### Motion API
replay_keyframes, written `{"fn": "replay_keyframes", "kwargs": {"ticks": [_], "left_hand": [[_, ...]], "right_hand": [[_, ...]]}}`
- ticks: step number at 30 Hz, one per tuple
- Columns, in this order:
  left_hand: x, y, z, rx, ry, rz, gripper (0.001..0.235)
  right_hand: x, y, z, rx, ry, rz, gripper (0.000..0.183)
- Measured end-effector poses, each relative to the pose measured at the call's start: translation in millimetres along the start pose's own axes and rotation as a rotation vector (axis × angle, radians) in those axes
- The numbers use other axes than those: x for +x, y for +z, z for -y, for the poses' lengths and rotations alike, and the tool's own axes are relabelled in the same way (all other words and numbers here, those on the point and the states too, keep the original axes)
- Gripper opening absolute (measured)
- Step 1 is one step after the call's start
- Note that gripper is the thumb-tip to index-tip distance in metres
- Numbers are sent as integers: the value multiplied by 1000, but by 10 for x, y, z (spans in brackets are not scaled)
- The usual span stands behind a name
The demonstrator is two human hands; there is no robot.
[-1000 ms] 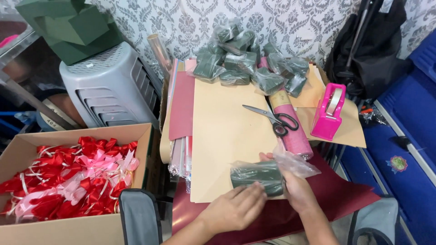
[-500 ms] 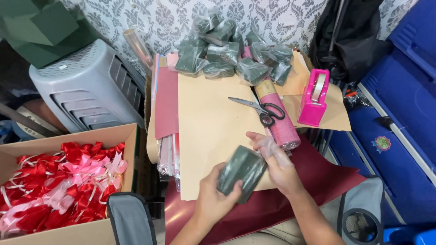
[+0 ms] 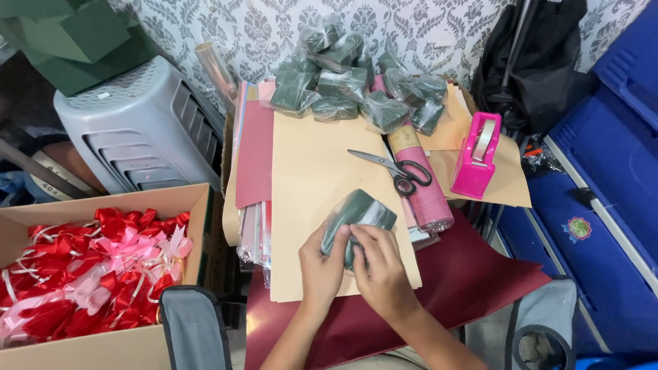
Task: The person wraps small green rectangular items in clear plastic bags and seals them with tape. They handle each item one at a time, using a tape dispenser to seal the bags, and place the finished packages on the table.
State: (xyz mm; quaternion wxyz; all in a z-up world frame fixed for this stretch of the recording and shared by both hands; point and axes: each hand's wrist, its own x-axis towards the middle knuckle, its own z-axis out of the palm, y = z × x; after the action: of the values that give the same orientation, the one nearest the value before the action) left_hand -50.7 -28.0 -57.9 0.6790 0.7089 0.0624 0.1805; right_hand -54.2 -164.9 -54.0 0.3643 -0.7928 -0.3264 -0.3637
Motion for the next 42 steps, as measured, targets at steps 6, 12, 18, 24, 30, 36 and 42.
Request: {"fn": "replay_keyframes", "kwargs": {"ticks": [6,12,18,24,30,36,42], "left_hand": [[84,214,-55,0,-16,114,66],[329,562,261,-88,-163,199,81],[403,766,279,-160,-39,342,58],[310,944,136,-345,-195,175,52],[275,1108,61,-210,-94,302,96],[564,1364,290,18,-165,409,81],[654,1554,172,53,-251,509,96]], "right_hand": [[-227,-14,-110,239,287,-93,38],[-158,-414,-256,194,480,-67,48],[-144,-615,-482,91,375,-40,44],[-307,-514,-757,-51,375,-194,40],[-263,-586,-937,-70,351,-229,50],[-188,-915,-2037,286,624,-219,69],[-132,-995,-4324,-489,1181,8,117]]}}
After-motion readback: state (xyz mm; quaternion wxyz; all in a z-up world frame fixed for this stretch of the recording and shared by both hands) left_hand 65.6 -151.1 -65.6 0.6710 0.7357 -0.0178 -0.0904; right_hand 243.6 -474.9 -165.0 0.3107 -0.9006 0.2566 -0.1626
